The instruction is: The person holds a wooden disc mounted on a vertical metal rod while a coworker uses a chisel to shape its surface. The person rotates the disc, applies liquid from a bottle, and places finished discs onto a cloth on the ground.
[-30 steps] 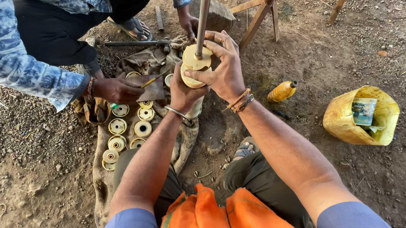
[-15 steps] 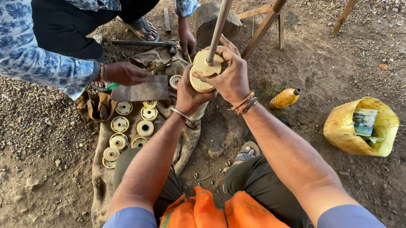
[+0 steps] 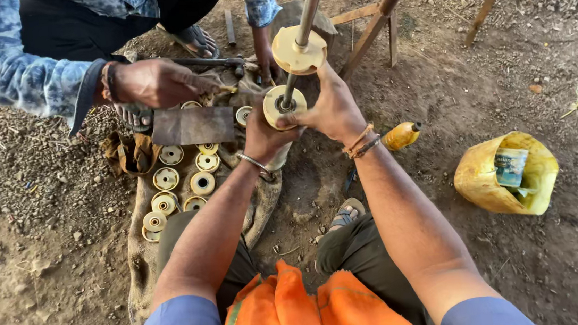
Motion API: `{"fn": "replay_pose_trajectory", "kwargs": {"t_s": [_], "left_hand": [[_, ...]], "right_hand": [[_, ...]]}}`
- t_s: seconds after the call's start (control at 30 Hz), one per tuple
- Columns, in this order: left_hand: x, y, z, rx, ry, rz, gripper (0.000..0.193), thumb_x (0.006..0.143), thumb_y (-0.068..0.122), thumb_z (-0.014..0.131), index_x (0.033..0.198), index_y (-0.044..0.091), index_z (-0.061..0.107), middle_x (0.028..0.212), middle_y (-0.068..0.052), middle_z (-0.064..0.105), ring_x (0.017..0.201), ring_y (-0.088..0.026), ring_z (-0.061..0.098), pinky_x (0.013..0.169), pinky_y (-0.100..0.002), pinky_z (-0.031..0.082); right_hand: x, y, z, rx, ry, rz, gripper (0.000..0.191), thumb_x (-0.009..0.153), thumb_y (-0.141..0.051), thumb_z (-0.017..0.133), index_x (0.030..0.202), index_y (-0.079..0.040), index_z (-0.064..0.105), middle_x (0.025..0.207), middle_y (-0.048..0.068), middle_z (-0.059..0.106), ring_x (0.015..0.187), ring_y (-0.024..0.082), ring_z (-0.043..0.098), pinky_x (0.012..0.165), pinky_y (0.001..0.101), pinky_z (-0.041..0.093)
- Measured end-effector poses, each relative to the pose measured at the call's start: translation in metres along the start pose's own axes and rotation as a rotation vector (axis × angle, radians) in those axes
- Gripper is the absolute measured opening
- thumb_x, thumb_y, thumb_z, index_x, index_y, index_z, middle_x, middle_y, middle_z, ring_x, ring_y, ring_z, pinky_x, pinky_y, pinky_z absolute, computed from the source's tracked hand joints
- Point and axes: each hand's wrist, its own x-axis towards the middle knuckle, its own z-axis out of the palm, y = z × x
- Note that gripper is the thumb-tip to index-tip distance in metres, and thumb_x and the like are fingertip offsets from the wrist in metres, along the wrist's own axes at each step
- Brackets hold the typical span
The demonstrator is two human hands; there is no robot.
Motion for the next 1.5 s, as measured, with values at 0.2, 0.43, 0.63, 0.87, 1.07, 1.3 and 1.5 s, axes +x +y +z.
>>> {"fn": "replay_pose_trajectory", "kwargs": {"t_s": [0.2,0.43,0.63,0.87,1.07,1.3,1.5], "left_hand": [[0.004,-0.017,-0.013,0.117,0.078,0.11,0.078,0.07,0.022,0.099,0.131,0.004,0.053,0.122,-0.01,0.069,0.113,-0.018,0.069,0.1,-0.035,0.058],[0.003,-0.022,-0.014,0.218,0.079,0.188,0.072,0.073,0.021,0.095,0.128,0.002,0.054,0.118,-0.01,0.072,0.109,-0.019,0.071,0.095,-0.035,0.058],[-0.003,-0.017,-0.011,0.191,0.087,0.118,0.067,0.075,0.02,0.091,0.127,0.002,0.054,0.118,-0.01,0.073,0.108,-0.018,0.072,0.094,-0.034,0.059],[0.002,-0.001,-0.012,0.13,0.044,0.202,0.08,0.073,0.018,0.093,0.139,0.001,0.052,0.125,-0.01,0.069,0.114,-0.017,0.067,0.099,-0.034,0.057],[0.005,0.007,-0.015,0.122,-0.036,0.071,0.084,0.067,0.018,0.095,0.138,0.002,0.053,0.125,-0.01,0.07,0.115,-0.017,0.067,0.101,-0.035,0.058],[0.002,0.006,-0.015,0.006,-0.217,0.05,0.087,0.068,0.016,0.094,0.142,0.003,0.05,0.131,-0.01,0.069,0.121,-0.017,0.065,0.107,-0.035,0.056],[0.0,0.006,-0.01,0.027,-0.164,0.045,0.091,0.067,0.013,0.093,0.145,0.004,0.047,0.132,-0.008,0.066,0.122,-0.016,0.064,0.108,-0.035,0.053]], "right_hand": [[-0.017,0.02,0.021,-0.163,-0.162,0.229,0.127,0.05,-0.05,0.104,0.147,0.004,0.041,0.142,0.021,0.057,0.134,0.03,0.052,0.114,0.0412,0.04],[-0.022,0.031,0.057,0.275,0.0,0.268,0.1,0.059,-0.035,0.102,0.142,-0.004,0.055,0.13,0.006,0.071,0.122,0.014,0.066,0.11,0.0317,0.052],[-0.022,0.026,0.084,0.6,0.136,0.113,0.092,0.065,-0.023,0.102,0.14,-0.006,0.052,0.126,0.002,0.066,0.118,0.011,0.063,0.106,0.0297,0.056],[-0.018,0.017,0.082,0.678,0.134,0.134,0.083,0.07,-0.018,0.099,0.138,-0.006,0.053,0.124,0.003,0.068,0.117,0.012,0.067,0.107,0.0305,0.058],[-0.015,0.019,0.066,0.739,0.045,0.164,0.083,0.068,-0.019,0.098,0.137,-0.004,0.056,0.12,0.003,0.069,0.111,0.012,0.068,0.102,0.0305,0.06],[-0.016,0.019,0.018,0.494,-0.109,0.102,0.072,0.068,-0.018,0.099,0.129,0.002,0.066,0.116,0.006,0.075,0.106,0.014,0.072,0.101,0.0321,0.061],[-0.018,0.007,0.024,0.614,-0.083,0.042,0.084,0.071,-0.017,0.099,0.142,-0.001,0.056,0.131,0.004,0.067,0.118,0.011,0.065,0.107,0.0294,0.056]]}}
